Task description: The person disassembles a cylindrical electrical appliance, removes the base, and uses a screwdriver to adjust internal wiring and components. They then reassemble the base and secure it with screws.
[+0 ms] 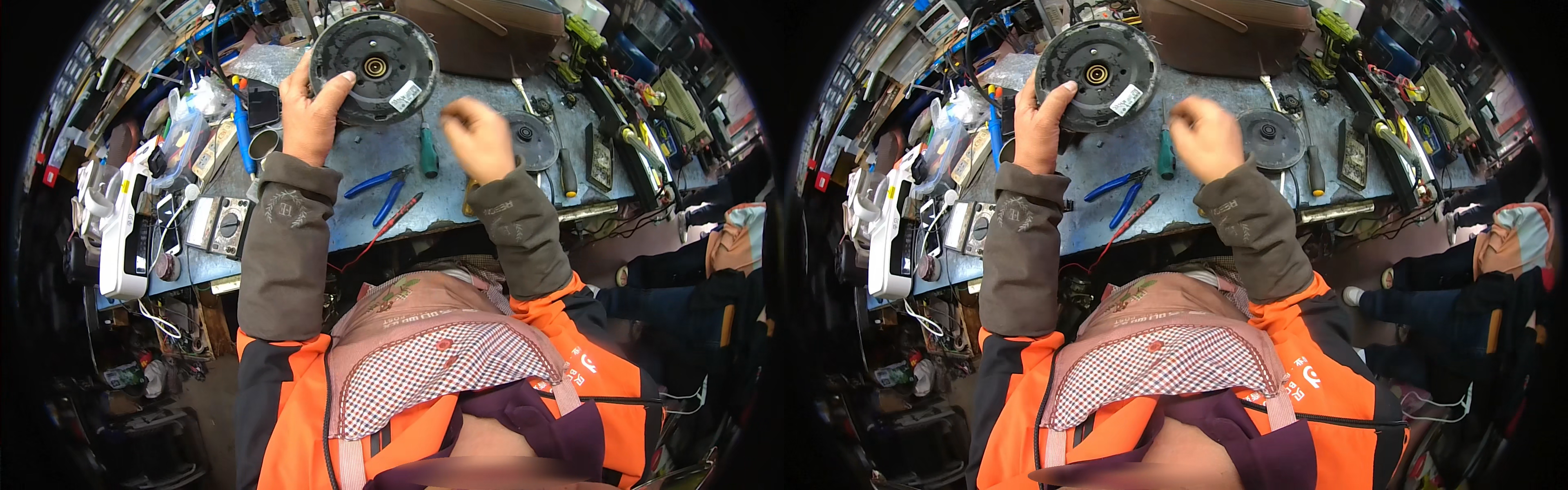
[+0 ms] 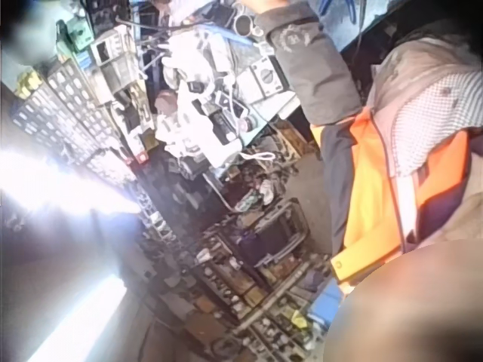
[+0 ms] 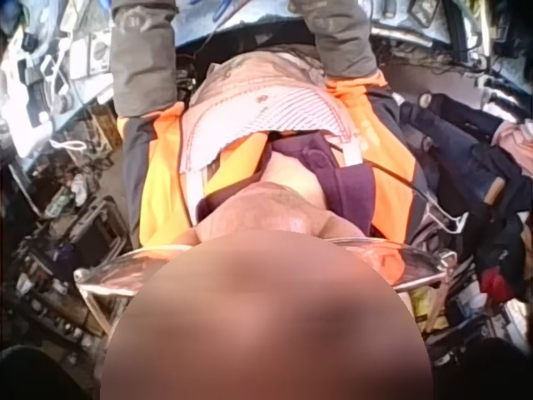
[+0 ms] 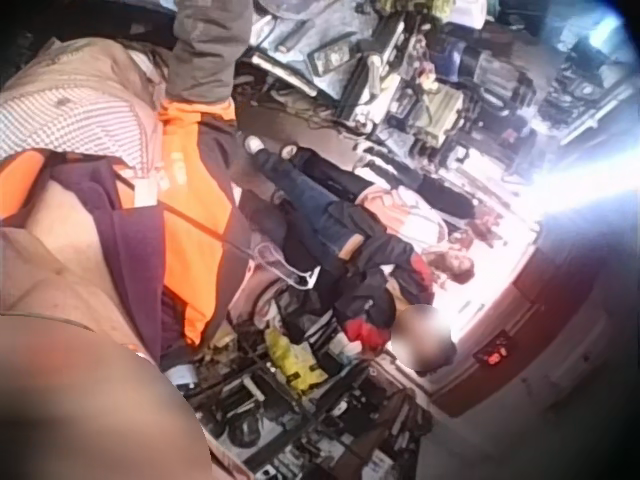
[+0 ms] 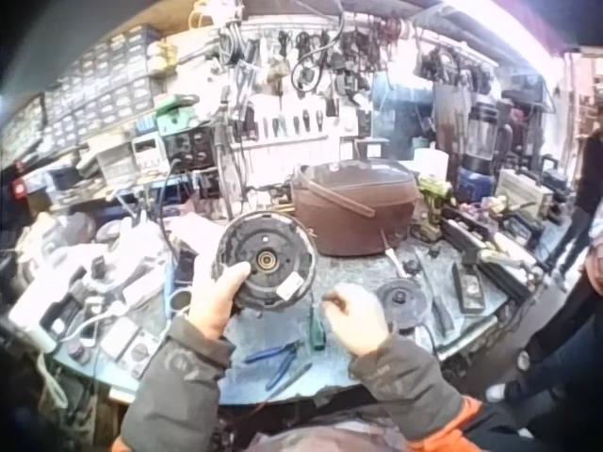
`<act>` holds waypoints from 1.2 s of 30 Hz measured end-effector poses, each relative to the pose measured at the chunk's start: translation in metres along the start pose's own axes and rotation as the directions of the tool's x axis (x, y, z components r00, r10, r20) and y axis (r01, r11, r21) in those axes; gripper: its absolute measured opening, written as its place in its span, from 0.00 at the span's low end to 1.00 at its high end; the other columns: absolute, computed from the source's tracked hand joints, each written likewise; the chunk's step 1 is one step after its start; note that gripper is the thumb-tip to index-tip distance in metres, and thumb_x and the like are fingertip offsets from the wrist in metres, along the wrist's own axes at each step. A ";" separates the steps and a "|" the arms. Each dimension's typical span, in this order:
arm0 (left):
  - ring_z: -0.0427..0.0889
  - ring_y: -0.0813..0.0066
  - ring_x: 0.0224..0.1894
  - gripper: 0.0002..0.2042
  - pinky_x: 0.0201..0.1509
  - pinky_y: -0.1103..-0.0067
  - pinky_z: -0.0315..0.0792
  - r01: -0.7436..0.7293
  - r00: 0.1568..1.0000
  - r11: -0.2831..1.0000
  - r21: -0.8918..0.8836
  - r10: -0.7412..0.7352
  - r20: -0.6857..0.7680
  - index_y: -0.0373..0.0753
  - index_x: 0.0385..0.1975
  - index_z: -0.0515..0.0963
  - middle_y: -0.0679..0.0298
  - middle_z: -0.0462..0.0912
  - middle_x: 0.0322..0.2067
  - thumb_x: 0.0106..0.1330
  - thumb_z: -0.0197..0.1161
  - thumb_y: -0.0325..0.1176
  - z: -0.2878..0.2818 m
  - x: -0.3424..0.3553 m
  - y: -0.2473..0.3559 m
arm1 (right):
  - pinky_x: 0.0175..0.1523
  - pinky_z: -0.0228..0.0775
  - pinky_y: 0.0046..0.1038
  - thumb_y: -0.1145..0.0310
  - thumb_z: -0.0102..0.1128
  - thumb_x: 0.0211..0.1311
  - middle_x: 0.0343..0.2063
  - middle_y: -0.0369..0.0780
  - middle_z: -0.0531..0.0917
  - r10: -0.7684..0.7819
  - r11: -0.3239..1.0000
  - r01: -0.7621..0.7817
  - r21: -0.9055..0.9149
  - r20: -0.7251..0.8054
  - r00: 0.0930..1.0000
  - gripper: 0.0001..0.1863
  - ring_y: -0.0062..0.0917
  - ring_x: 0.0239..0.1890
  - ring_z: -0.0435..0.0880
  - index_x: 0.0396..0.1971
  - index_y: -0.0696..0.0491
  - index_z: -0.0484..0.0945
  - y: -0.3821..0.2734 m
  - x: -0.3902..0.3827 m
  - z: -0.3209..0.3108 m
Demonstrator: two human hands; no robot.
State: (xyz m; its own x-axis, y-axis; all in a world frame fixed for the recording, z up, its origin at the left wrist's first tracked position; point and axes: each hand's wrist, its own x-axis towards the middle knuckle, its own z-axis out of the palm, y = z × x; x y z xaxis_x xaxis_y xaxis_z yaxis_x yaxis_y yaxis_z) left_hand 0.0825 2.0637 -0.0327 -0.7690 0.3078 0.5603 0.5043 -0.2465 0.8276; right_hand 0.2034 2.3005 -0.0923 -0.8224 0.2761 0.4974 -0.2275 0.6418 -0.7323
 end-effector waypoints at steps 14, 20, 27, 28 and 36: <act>0.87 0.75 0.47 0.21 0.56 0.76 0.81 0.016 0.999 1.000 -0.013 -0.016 -0.044 0.29 0.61 0.83 0.59 0.90 0.49 0.69 0.71 0.28 -0.004 -0.002 -0.004 | 0.39 0.78 0.26 0.74 0.64 0.75 0.38 0.38 0.88 0.176 0.974 -0.125 0.190 -0.284 0.943 0.11 0.20 0.34 0.85 0.53 0.56 0.87 -0.001 -0.045 -0.025; 0.77 0.63 0.62 0.31 0.70 0.68 0.73 0.030 0.998 0.987 0.161 -0.020 -0.066 0.37 0.71 0.78 0.50 0.75 0.62 0.68 0.75 0.37 -0.017 -0.006 -0.027 | 0.60 0.79 0.22 0.80 0.72 0.72 0.57 0.43 0.88 0.000 0.888 0.277 0.366 -0.604 0.797 0.18 0.18 0.53 0.86 0.59 0.60 0.83 -0.048 -0.058 -0.067; 0.71 0.60 0.68 0.35 0.75 0.67 0.70 -0.027 0.999 0.962 0.273 0.038 -0.037 0.43 0.76 0.74 0.50 0.66 0.65 0.67 0.76 0.38 -0.008 -0.015 -0.025 | 0.56 0.85 0.27 0.84 0.73 0.67 0.55 0.49 0.89 -0.191 0.875 0.394 0.281 -0.549 0.814 0.18 0.24 0.52 0.89 0.54 0.60 0.82 -0.074 -0.063 -0.063; 0.72 0.60 0.68 0.36 0.75 0.67 0.70 -0.025 0.998 0.960 0.280 0.039 -0.046 0.44 0.76 0.74 0.50 0.66 0.65 0.67 0.76 0.38 -0.004 -0.018 -0.020 | 0.56 0.85 0.27 0.84 0.73 0.67 0.54 0.50 0.89 -0.218 0.873 0.409 0.267 -0.537 0.815 0.17 0.24 0.52 0.89 0.54 0.60 0.82 -0.072 -0.063 -0.061; 0.75 0.63 0.65 0.38 0.72 0.69 0.74 -0.030 0.994 0.949 0.314 0.062 -0.090 0.43 0.77 0.72 0.53 0.63 0.66 0.66 0.78 0.35 0.002 -0.024 -0.017 | 0.51 0.82 0.24 0.83 0.73 0.67 0.54 0.49 0.89 -0.192 0.867 0.386 0.316 -0.502 0.843 0.17 0.20 0.45 0.87 0.53 0.59 0.81 -0.073 -0.062 -0.056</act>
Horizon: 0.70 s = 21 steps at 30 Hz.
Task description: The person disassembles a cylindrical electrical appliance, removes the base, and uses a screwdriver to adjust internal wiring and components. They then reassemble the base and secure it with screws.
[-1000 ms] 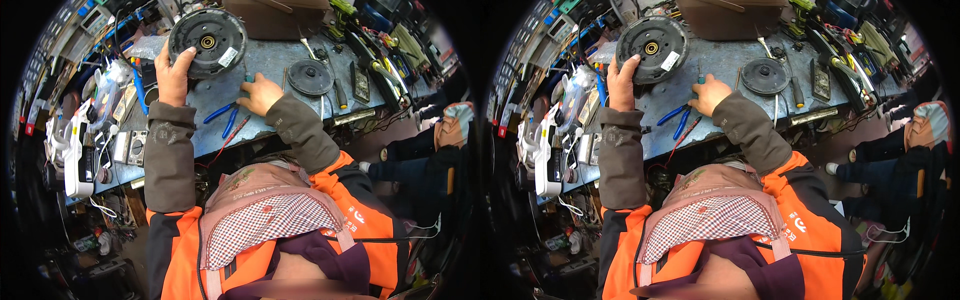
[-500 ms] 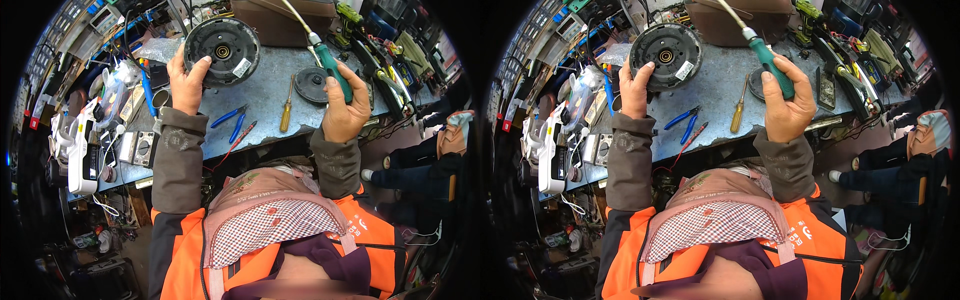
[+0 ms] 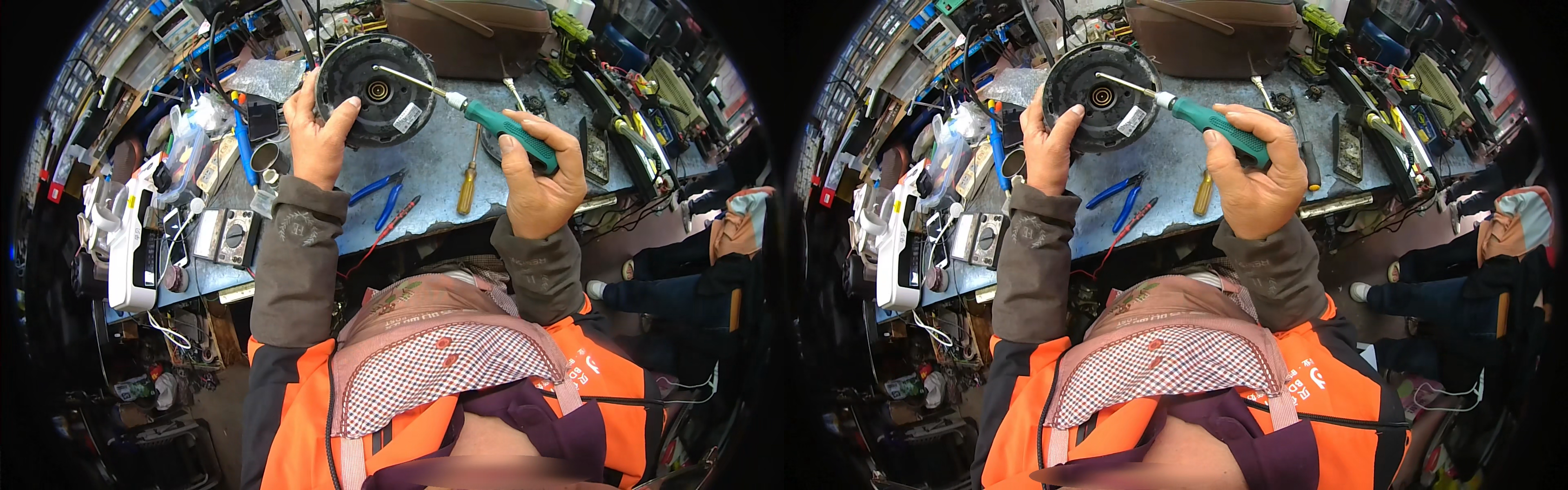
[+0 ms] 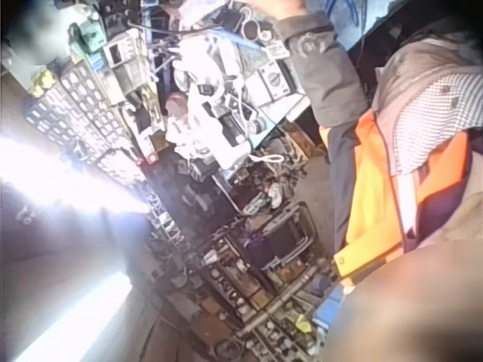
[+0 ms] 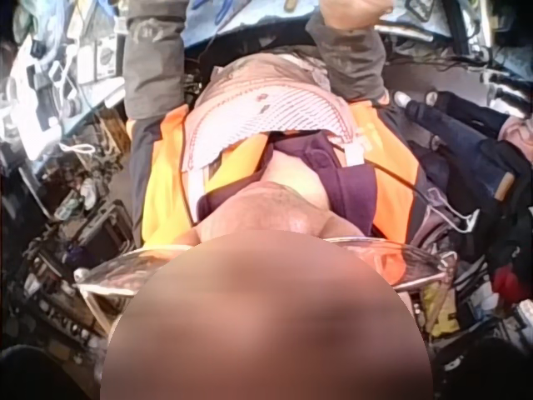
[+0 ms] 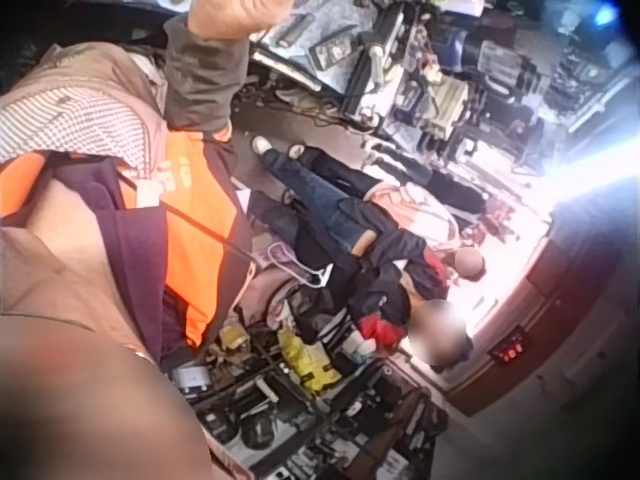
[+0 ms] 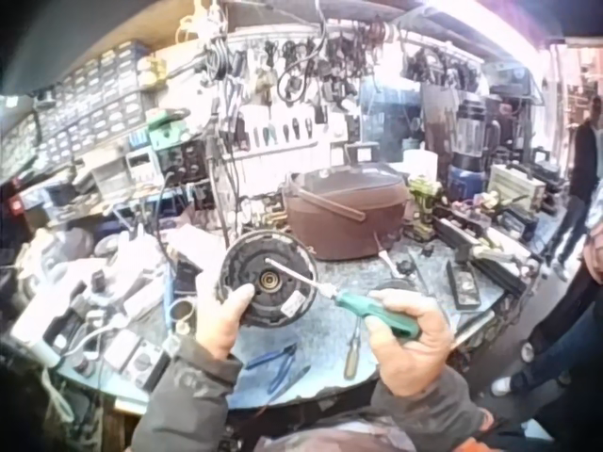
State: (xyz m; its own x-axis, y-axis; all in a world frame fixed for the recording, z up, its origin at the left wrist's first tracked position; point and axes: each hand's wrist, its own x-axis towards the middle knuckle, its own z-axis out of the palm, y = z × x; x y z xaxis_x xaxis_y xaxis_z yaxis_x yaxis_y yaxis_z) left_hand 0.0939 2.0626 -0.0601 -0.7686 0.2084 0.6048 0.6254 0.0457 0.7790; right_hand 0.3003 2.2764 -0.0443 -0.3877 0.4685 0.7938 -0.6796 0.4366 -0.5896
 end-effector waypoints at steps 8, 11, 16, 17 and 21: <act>0.75 0.64 0.65 0.38 0.71 0.71 0.76 0.001 1.000 0.999 -0.046 -0.001 -0.006 0.39 0.77 0.72 0.53 0.62 0.66 0.66 0.79 0.36 0.003 -0.003 0.007 | 0.51 0.82 0.24 0.81 0.74 0.68 0.53 0.47 0.90 0.000 1.000 0.001 -0.023 0.021 1.000 0.16 0.18 0.45 0.87 0.53 0.59 0.82 0.002 0.002 0.002; 0.75 0.63 0.66 0.38 0.72 0.70 0.76 0.005 1.000 0.999 -0.051 -0.005 -0.005 0.39 0.77 0.72 0.53 0.62 0.65 0.66 0.79 0.36 0.003 -0.004 0.007 | 0.51 0.82 0.23 0.81 0.73 0.69 0.53 0.46 0.90 0.017 1.000 -0.017 -0.025 0.024 1.000 0.15 0.18 0.44 0.87 0.53 0.59 0.82 0.001 0.001 0.002; 0.74 0.61 0.67 0.39 0.73 0.68 0.74 -0.030 1.000 0.999 0.043 0.030 -0.007 0.40 0.77 0.72 0.52 0.62 0.66 0.66 0.79 0.36 0.001 -0.005 0.002 | 0.47 0.80 0.21 0.81 0.73 0.70 0.50 0.43 0.90 0.065 0.996 -0.064 -0.057 0.012 0.998 0.15 0.15 0.41 0.85 0.53 0.59 0.82 -0.005 0.005 0.004; 0.74 0.61 0.67 0.39 0.74 0.68 0.74 -0.033 0.999 0.998 0.052 0.034 -0.006 0.40 0.77 0.72 0.52 0.62 0.67 0.66 0.79 0.36 0.002 -0.006 0.003 | 0.46 0.79 0.21 0.81 0.73 0.70 0.48 0.42 0.90 0.090 0.994 -0.089 -0.058 0.006 0.996 0.15 0.15 0.40 0.84 0.53 0.59 0.82 -0.009 0.007 0.004; 0.73 0.60 0.67 0.39 0.72 0.69 0.74 -0.051 0.999 0.996 0.072 0.051 0.005 0.41 0.77 0.72 0.52 0.62 0.67 0.65 0.80 0.36 0.004 -0.010 0.004 | 0.42 0.76 0.19 0.81 0.72 0.70 0.39 0.35 0.87 0.190 0.979 -0.191 -0.078 -0.013 0.982 0.12 0.13 0.36 0.82 0.50 0.59 0.83 -0.030 0.018 0.004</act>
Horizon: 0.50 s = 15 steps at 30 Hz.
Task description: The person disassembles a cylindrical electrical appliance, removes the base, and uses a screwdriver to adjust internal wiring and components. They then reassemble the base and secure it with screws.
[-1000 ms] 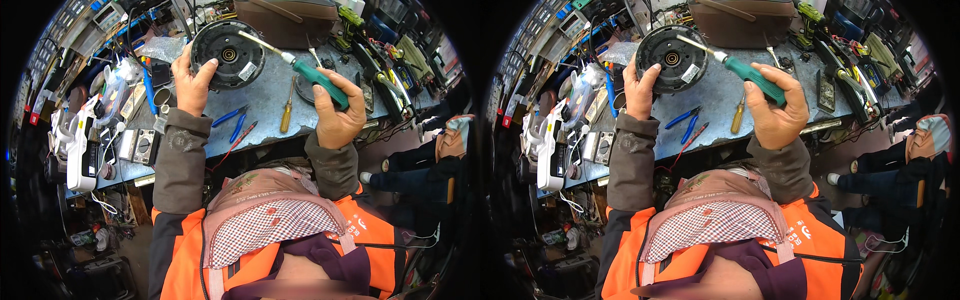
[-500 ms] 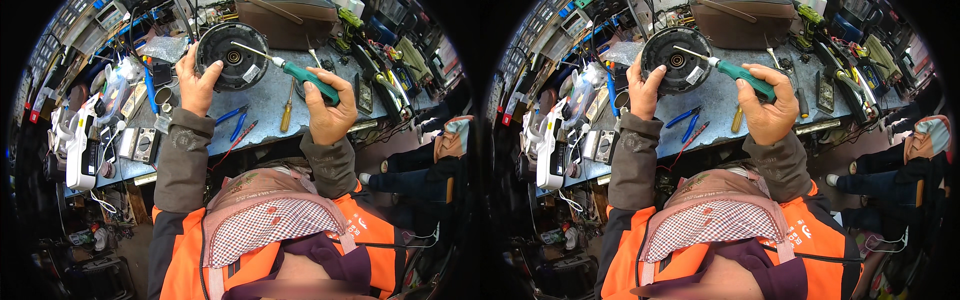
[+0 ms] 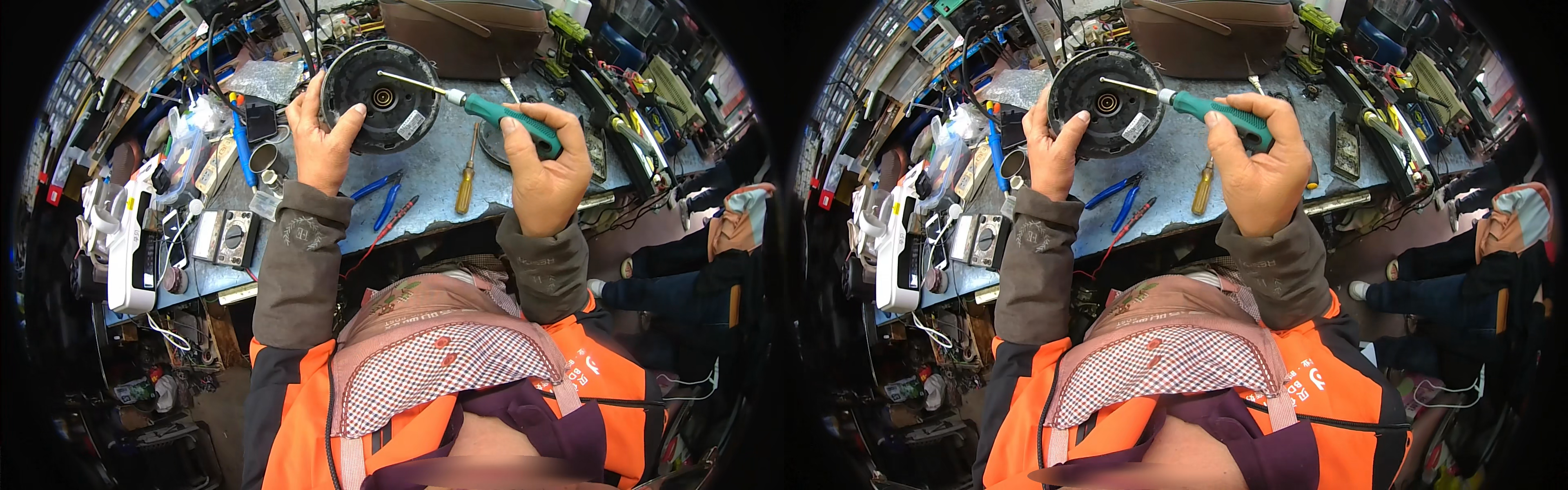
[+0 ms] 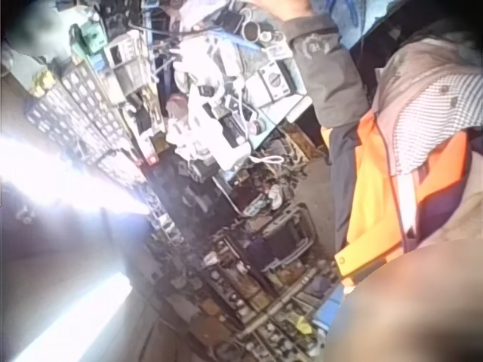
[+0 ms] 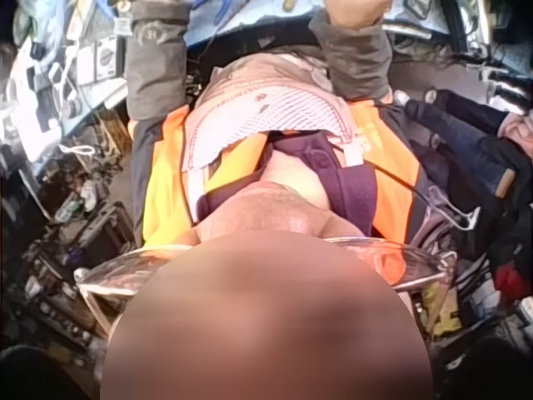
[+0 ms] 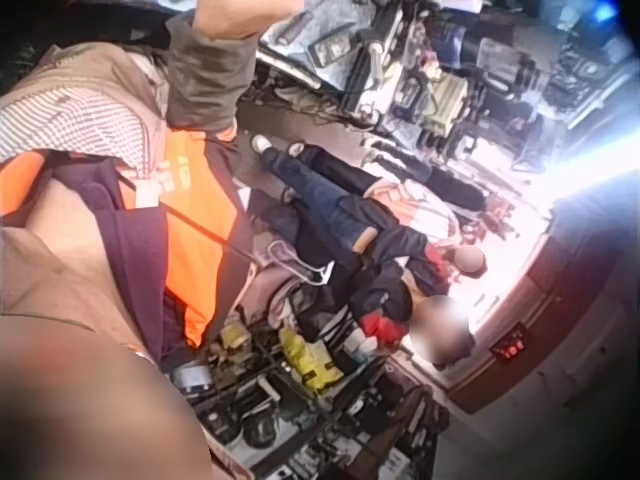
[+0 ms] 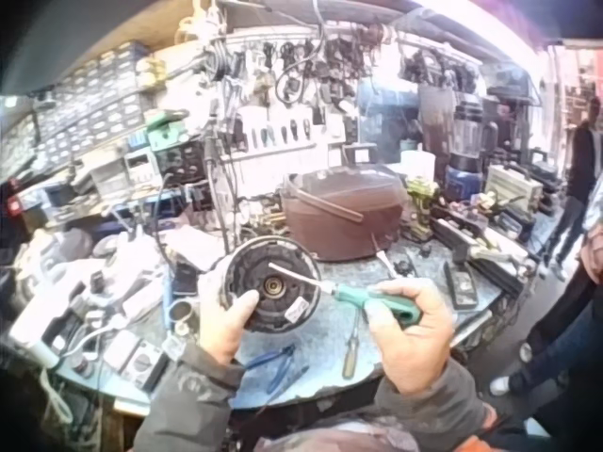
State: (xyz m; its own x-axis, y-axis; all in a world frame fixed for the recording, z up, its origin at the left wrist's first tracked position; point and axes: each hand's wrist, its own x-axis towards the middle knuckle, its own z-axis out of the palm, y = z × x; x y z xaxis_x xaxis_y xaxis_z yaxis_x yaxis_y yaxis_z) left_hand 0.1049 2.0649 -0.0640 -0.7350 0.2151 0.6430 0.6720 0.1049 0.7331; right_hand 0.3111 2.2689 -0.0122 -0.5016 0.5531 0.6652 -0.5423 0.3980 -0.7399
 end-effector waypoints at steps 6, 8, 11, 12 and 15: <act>0.72 0.60 0.66 0.40 0.71 0.68 0.73 -0.010 1.000 1.000 -0.018 0.010 0.002 0.42 0.77 0.72 0.52 0.62 0.66 0.64 0.80 0.36 0.008 -0.007 0.003 | 0.43 0.77 0.21 0.80 0.74 0.66 0.41 0.37 0.87 -0.044 0.992 0.057 -0.112 0.113 0.993 0.11 0.16 0.39 0.84 0.47 0.59 0.84 -0.018 0.015 -0.014; 0.72 0.59 0.66 0.40 0.71 0.67 0.73 -0.046 0.999 0.999 -0.008 0.046 -0.015 0.43 0.77 0.72 0.52 0.63 0.66 0.64 0.80 0.37 0.011 -0.010 -0.001 | 0.49 0.79 0.27 0.84 0.72 0.59 0.45 0.43 0.86 -0.318 0.897 0.376 -0.231 0.254 0.914 0.14 0.27 0.45 0.86 0.46 0.58 0.85 -0.020 0.023 -0.021; 0.72 0.56 0.66 0.41 0.71 0.67 0.72 -0.049 0.999 0.997 0.062 0.049 -0.008 0.42 0.77 0.72 0.51 0.64 0.65 0.62 0.81 0.38 0.017 -0.022 -0.005 | 0.49 0.80 0.30 0.85 0.71 0.56 0.47 0.48 0.84 -0.343 0.803 0.492 -0.336 0.414 0.843 0.17 0.37 0.45 0.86 0.46 0.57 0.85 -0.035 0.018 -0.028; 0.72 0.54 0.65 0.42 0.72 0.65 0.71 -0.084 0.996 0.992 0.093 0.086 -0.019 0.42 0.77 0.72 0.50 0.64 0.65 0.60 0.82 0.38 0.021 -0.024 -0.009 | 0.47 0.80 0.30 0.83 0.71 0.59 0.47 0.47 0.84 -0.323 0.814 0.466 -0.346 0.397 0.859 0.17 0.36 0.44 0.86 0.49 0.57 0.85 -0.033 0.012 -0.032; 0.72 0.53 0.66 0.43 0.73 0.63 0.70 -0.067 0.998 0.996 0.062 0.068 -0.010 0.42 0.77 0.72 0.49 0.64 0.65 0.59 0.82 0.39 0.033 -0.036 -0.014 | 0.42 0.78 0.28 0.79 0.71 0.67 0.46 0.47 0.83 -0.122 0.879 0.242 -0.411 0.296 0.947 0.19 0.30 0.41 0.86 0.57 0.57 0.83 -0.017 -0.013 -0.041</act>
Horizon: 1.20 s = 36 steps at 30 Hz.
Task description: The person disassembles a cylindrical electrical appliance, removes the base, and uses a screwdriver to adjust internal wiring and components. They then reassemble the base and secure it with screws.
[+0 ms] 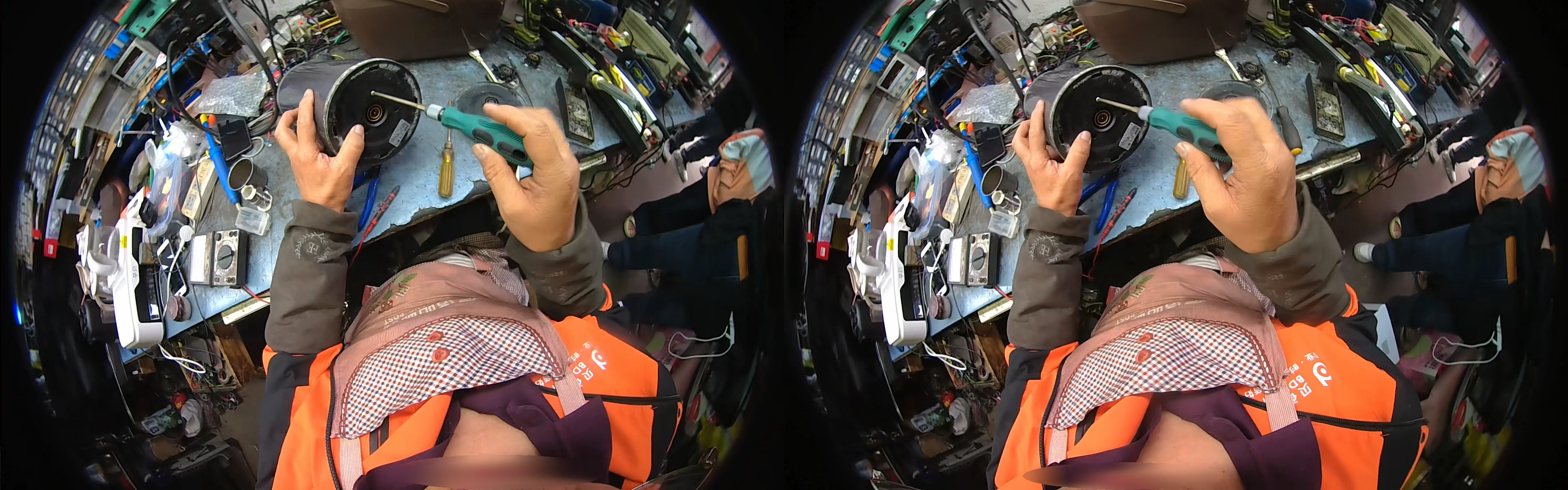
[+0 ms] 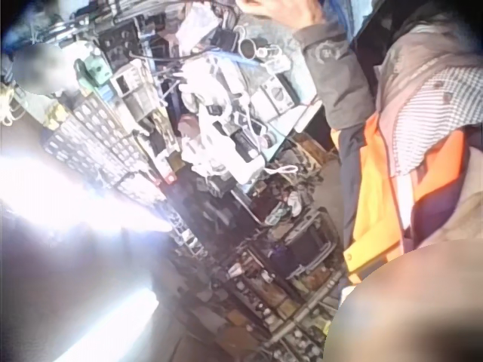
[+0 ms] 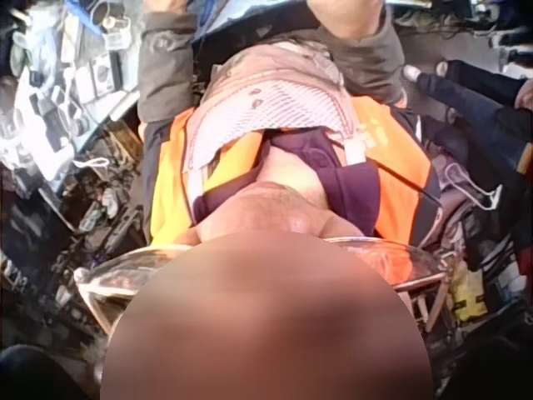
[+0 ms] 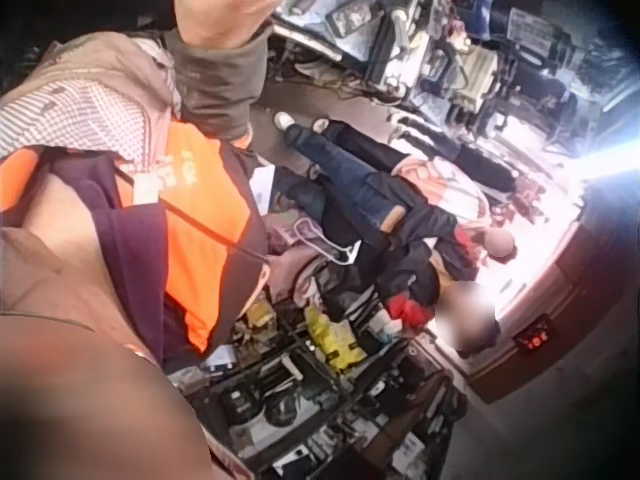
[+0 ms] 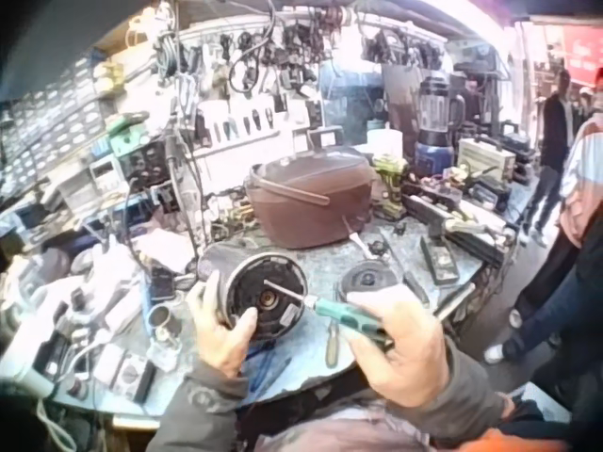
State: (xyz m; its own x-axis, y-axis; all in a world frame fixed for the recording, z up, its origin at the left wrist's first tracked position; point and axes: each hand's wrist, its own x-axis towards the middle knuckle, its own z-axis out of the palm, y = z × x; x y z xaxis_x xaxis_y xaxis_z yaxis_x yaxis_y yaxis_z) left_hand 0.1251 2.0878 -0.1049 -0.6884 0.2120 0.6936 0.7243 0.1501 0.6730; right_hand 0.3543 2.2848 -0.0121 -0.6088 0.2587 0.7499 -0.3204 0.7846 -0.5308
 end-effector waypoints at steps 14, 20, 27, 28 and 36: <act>0.72 0.42 0.66 0.46 0.69 0.58 0.74 -0.261 0.964 0.929 0.262 0.238 0.117 0.38 0.76 0.72 0.43 0.62 0.67 0.54 0.84 0.36 0.021 -0.030 -0.014 | 0.47 0.77 0.23 0.67 0.66 0.81 0.27 0.35 0.80 0.693 0.545 -0.587 0.598 0.072 0.717 0.19 0.22 0.32 0.83 0.65 0.58 0.79 0.049 -0.082 0.017; 0.70 0.53 0.67 0.44 0.72 0.63 0.72 -0.277 0.959 0.924 0.263 0.250 0.133 0.37 0.78 0.70 0.51 0.60 0.67 0.57 0.82 0.31 0.018 -0.031 -0.016 | 0.47 0.77 0.24 0.77 0.69 0.73 0.43 0.40 0.82 0.616 0.653 -0.616 0.440 0.164 0.770 0.25 0.19 0.41 0.83 0.67 0.57 0.75 0.042 -0.083 0.011; 0.71 0.45 0.65 0.47 0.69 0.58 0.73 -0.299 0.954 0.924 0.238 0.280 0.112 0.37 0.76 0.71 0.45 0.61 0.66 0.53 0.85 0.35 0.019 -0.032 -0.021 | 0.36 0.71 0.20 0.69 0.64 0.80 0.37 0.39 0.83 0.441 0.843 -0.374 0.386 -0.099 0.892 0.22 0.17 0.30 0.79 0.67 0.58 0.74 0.057 -0.083 0.023; 0.71 0.45 0.65 0.47 0.69 0.58 0.73 -0.290 0.956 0.930 0.226 0.272 0.109 0.37 0.77 0.71 0.45 0.61 0.66 0.53 0.85 0.35 0.019 -0.033 -0.023 | 0.36 0.71 0.19 0.67 0.63 0.81 0.36 0.39 0.83 0.405 0.879 -0.358 0.314 -0.100 0.909 0.22 0.17 0.29 0.78 0.67 0.58 0.74 0.054 -0.080 0.021; 0.71 0.46 0.65 0.46 0.67 0.60 0.75 -0.285 0.958 0.936 0.208 0.269 0.103 0.36 0.76 0.71 0.45 0.61 0.66 0.53 0.85 0.34 0.017 -0.034 -0.024 | 0.54 0.79 0.25 0.74 0.68 0.75 0.49 0.43 0.82 0.078 0.996 -0.083 -0.043 -0.122 0.990 0.22 0.23 0.48 0.83 0.66 0.58 0.76 0.048 -0.083 0.021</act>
State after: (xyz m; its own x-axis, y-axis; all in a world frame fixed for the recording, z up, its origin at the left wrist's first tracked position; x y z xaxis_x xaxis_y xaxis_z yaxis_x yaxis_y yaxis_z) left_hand 0.1319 2.0937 -0.1485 -0.4604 0.3427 0.8189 0.8820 0.2810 0.3783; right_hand 0.3743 2.2892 -0.1081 -0.5390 0.3856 0.7489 -0.2370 0.7837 -0.5741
